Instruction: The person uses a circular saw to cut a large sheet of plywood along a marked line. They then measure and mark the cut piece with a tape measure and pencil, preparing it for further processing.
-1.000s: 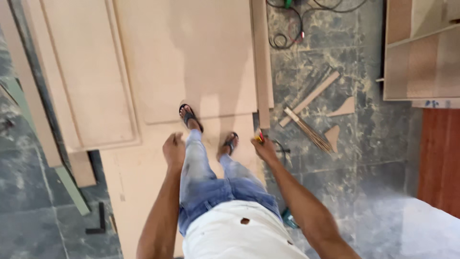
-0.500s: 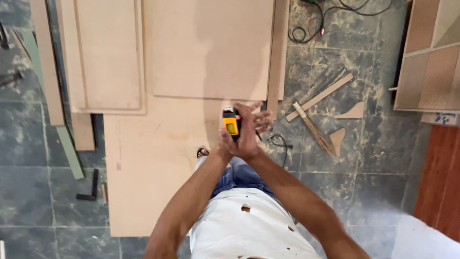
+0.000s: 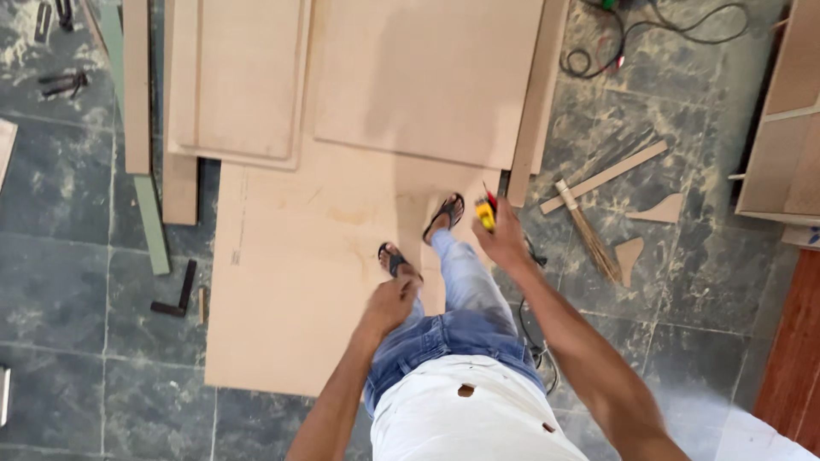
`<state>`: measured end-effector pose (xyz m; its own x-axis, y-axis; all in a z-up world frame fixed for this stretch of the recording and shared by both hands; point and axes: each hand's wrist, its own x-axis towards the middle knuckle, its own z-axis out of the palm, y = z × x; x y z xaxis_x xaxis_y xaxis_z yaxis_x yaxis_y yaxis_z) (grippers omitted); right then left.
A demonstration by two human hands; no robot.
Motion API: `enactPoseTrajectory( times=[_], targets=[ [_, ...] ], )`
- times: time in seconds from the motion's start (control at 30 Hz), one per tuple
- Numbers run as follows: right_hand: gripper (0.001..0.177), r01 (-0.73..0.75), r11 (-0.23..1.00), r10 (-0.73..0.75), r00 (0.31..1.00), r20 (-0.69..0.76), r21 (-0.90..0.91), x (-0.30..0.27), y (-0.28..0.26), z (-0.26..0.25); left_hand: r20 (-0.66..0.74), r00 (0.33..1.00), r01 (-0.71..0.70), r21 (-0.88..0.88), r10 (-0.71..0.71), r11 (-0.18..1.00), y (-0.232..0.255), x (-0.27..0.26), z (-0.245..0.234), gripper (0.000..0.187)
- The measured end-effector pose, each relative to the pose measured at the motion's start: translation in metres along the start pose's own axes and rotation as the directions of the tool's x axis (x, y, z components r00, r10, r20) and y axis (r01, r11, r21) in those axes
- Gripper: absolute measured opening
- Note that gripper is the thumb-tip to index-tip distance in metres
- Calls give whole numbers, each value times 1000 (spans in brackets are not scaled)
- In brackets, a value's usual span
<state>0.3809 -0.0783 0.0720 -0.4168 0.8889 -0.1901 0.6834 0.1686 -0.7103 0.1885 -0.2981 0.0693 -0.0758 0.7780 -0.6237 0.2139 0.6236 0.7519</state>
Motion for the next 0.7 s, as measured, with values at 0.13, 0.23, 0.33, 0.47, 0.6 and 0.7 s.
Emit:
enactPoseTrajectory(
  times=[0.13,0.23,0.33,0.47,0.6,0.7],
  targets=[
    [62,-196,953,280,860,425,-231,-83,25,-17,-70,924,349,555,-376,755,-49,-46,-32,41],
    [59,-360,887,462,713,528,-290,-141,26,-21,-9,883,404,522,-469,751,-58,-71,-39,53],
    [58,-361,856,515,658,549,-371,-152,25,-14,65,818,471,494,-572,730,-55,-76,-46,64],
    [46,-451,881,437,665,606,-141,-146,35,-23,169,792,496,382,-587,779,-59,-63,-50,67],
    [41,-202,975,98,770,630,96,-141,39,-53,264,824,462,200,-502,864,-74,-52,-54,62],
    [40,-347,937,277,676,683,-37,-110,39,-71,249,833,468,159,-494,869,-71,-37,-49,62]
  ],
)
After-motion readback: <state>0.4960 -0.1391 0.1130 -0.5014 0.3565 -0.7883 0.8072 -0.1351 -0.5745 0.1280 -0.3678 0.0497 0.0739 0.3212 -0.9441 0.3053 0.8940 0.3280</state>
